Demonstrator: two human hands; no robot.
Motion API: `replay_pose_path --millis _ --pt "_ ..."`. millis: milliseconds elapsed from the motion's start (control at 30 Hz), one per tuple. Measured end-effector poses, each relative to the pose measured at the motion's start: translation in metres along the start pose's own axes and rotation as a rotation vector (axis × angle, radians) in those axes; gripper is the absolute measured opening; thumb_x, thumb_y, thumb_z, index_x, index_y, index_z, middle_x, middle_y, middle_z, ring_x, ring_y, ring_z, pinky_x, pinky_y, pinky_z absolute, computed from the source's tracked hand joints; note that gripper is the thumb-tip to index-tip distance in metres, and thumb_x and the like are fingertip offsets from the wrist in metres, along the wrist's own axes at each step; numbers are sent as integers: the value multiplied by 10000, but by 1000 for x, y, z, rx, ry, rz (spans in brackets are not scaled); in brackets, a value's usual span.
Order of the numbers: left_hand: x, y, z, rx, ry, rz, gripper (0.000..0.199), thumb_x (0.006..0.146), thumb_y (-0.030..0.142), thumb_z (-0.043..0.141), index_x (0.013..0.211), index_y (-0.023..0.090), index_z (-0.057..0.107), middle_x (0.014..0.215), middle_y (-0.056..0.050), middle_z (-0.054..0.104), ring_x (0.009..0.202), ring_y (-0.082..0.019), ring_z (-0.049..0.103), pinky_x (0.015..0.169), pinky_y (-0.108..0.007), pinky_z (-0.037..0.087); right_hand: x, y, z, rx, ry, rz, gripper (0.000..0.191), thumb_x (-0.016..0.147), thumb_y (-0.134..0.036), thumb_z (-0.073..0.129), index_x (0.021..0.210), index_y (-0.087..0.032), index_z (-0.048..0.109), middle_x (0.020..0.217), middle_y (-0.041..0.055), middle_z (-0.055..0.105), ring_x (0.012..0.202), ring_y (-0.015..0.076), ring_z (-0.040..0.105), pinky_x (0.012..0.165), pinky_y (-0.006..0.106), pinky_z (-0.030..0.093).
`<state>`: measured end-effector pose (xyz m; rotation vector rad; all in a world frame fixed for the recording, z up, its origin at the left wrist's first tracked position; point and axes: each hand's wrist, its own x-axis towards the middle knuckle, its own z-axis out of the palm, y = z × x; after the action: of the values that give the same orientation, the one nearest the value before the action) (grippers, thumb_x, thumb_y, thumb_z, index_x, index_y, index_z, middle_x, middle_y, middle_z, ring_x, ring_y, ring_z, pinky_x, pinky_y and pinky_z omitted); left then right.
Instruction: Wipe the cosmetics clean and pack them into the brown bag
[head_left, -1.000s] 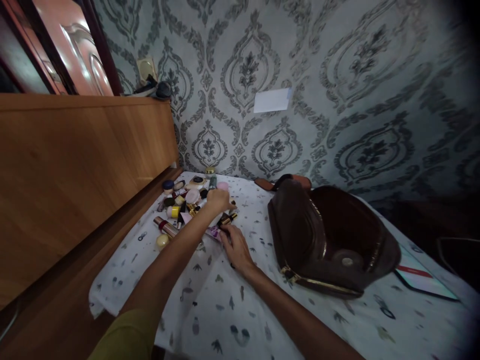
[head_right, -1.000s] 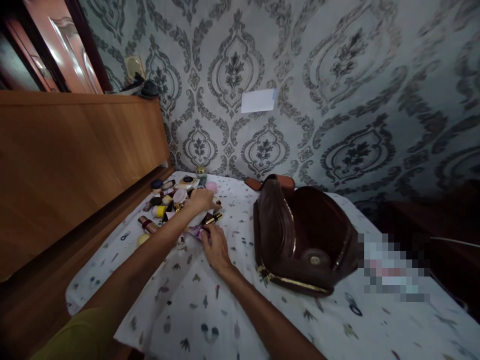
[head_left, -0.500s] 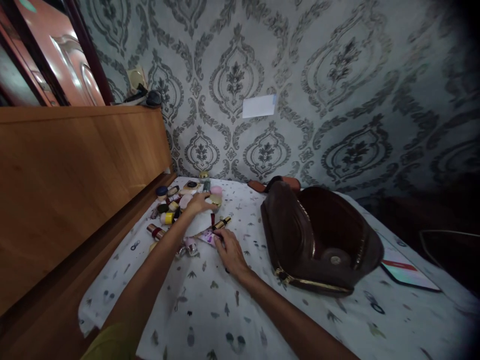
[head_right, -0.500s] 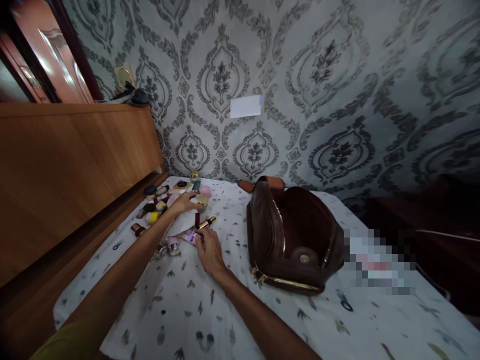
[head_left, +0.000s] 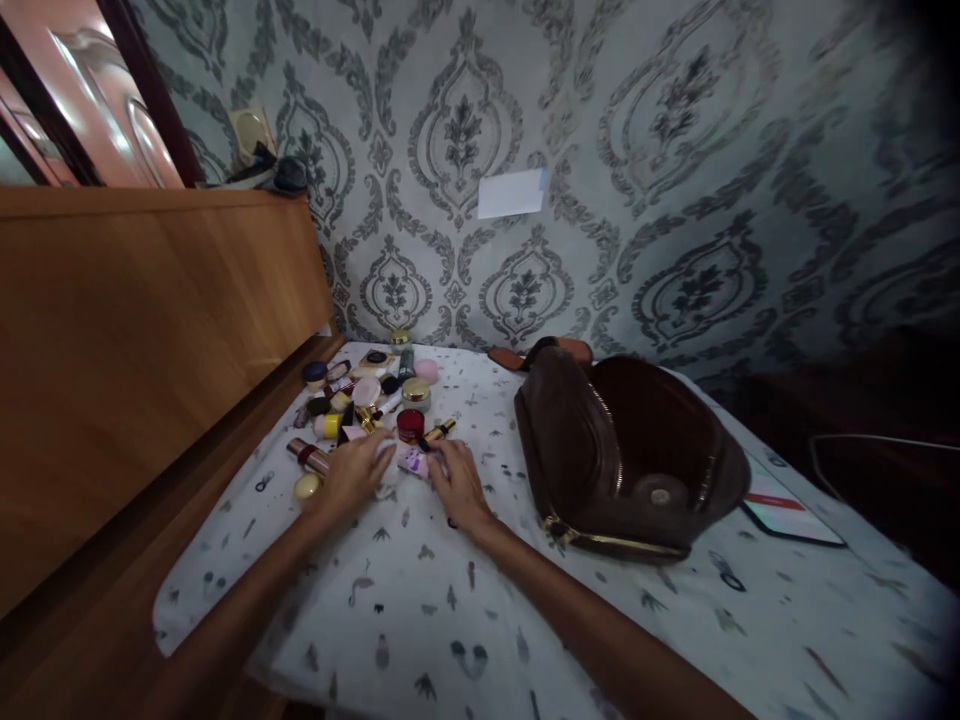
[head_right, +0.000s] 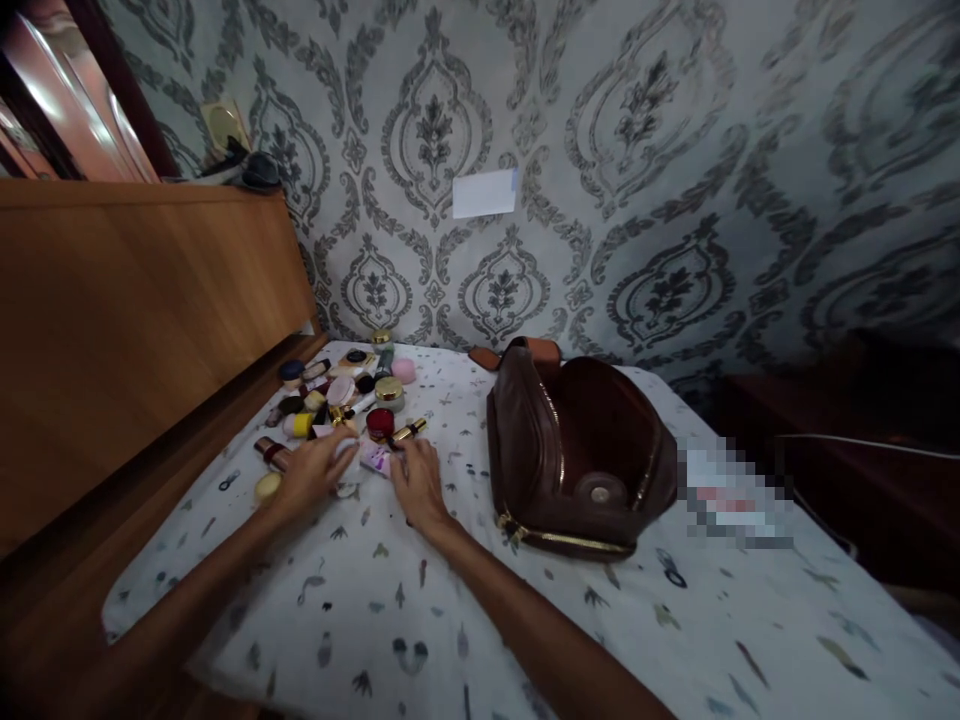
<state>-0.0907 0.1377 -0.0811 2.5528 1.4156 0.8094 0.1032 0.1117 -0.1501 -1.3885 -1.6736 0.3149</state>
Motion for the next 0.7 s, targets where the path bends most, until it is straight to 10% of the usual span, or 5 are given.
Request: replay_pose_path --millis 333,700 --pt "-47 2 2 144 55 165 282 947 284 497 1197 180 575 1040 -101 614 977 -272 546 863 -427 462 42 14 5 -102 -44 46 292 916 -249 446 1139 -164 613 1145 140 626 1118 272 552 987 411 429" --pt "-50 -8 6 -21 192 284 211 964 166 464 1138 165 584 946 -81 620 910 -236 557 796 -369 499 -6 -7 -9 -156 -122 -82 289 888 -317 543 1121 -167 626 1011 115 630 975 280 565 890 418 458"
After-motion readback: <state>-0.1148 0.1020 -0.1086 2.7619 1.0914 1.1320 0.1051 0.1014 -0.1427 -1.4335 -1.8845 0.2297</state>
